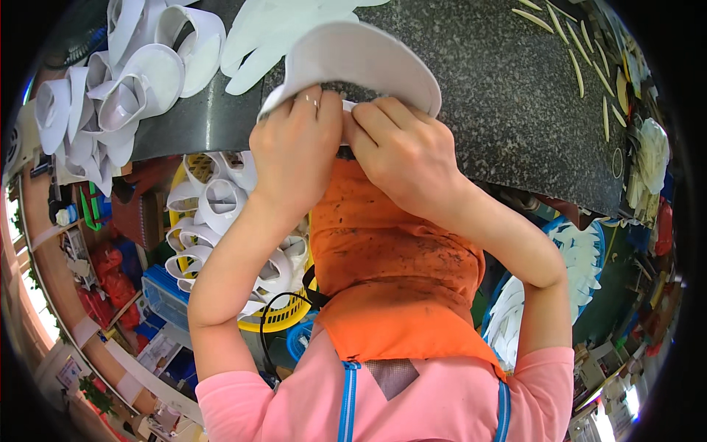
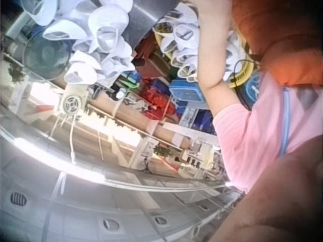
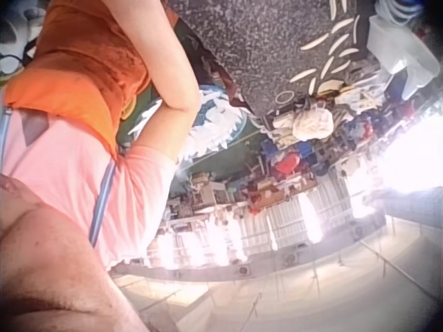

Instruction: Assembling and inspecting white shoe upper components with decorative floral elements at a factory workstation.

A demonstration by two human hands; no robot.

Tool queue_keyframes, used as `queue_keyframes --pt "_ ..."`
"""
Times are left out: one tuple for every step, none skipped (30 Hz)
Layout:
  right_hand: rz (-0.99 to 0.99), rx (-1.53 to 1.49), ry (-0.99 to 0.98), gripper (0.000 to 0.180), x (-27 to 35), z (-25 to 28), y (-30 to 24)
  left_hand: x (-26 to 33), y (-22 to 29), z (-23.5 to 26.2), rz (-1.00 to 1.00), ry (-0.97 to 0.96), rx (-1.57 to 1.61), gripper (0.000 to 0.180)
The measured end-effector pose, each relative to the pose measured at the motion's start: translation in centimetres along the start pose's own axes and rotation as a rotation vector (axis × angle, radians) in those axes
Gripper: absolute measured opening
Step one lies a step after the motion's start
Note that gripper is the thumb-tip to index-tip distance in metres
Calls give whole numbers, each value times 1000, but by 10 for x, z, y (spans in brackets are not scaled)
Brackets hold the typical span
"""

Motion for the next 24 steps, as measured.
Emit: queue_keyframes --pt "0 2 4 5 2 0 0 6 -3 -2 -3 2 -3 11" --pt "-20 6 -40 5 4 -1 0 13 -5 -1 -31 26 41 13" --pt "-41 12 -84 5 5 -2 1 17 -6 1 -60 49 85 17" --pt "-42 14 -83 5 4 1 1 18 -8 3 -63 51 86 17" --pt "-57 15 -157 10 2 2 0 19 -8 3 -82 -4 86 21" --pt "-72 16 -232 17 1 1 0 20 -7 4 -102 -58 86 26" --pt "-74 13 -234 17 0 1 -1 20 -6 6 -100 -62 87 26" --pt "-58 29 -257 17 -1 1 -3 18 -1 6 -132 -110 52 28" --pt "-41 45 -279 17 -1 0 -5 17 2 5 -163 -158 16 29" --pt "-42 44 -281 17 0 0 -7 15 2 7 -163 -160 18 29" --pt "-14 89 -340 22 3 -4 -10 13 4 8 -220 -199 2 33" --pt "14 135 -397 28 6 -7 -13 13 7 7 -277 -237 -15 36" --pt "14 134 -396 28 10 -4 -14 15 4 7 -278 -237 -17 36" --pt "59 163 -372 35 16 1 -16 19 2 8 -369 -210 -24 39" --pt "104 193 -348 42 21 5 -16 24 1 10 -461 -184 -31 42" --pt "102 194 -343 42 26 7 -10 25 -5 14 -464 -184 -35 42" --pt "107 68 -354 46 30 11 -4 27 -8 13 -517 -279 -49 43" --pt "112 -59 -363 50 31 14 -1 30 -9 10 -568 -374 -65 44" --pt "146 -45 -386 46 33 17 0 23 -6 15 -613 -211 -7 40" --pt "128 -111 -394 44 29 14 6 23 -6 15 -621 -206 -14 40" --pt "97 -130 -407 45 26 15 9 23 -6 17 -591 -167 59 37" --pt "66 -149 -419 45 21 15 11 23 -7 19 -559 -129 133 35" --pt "77 -155 -412 45 14 11 5 26 -8 19 -521 -112 183 31" --pt "65 -62 -512 38 8 4 -6 28 -9 19 -523 -110 181 31"
Point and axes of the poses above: each hand's wrist, its own x-axis away from the middle knuckle, its own z-axis out of the back of the hand, y = z × x, the point moved 6 cm from there along -x, towards the middle knuckle, and after that the axes turned 5 degrees about y, right-handed, at the moved point
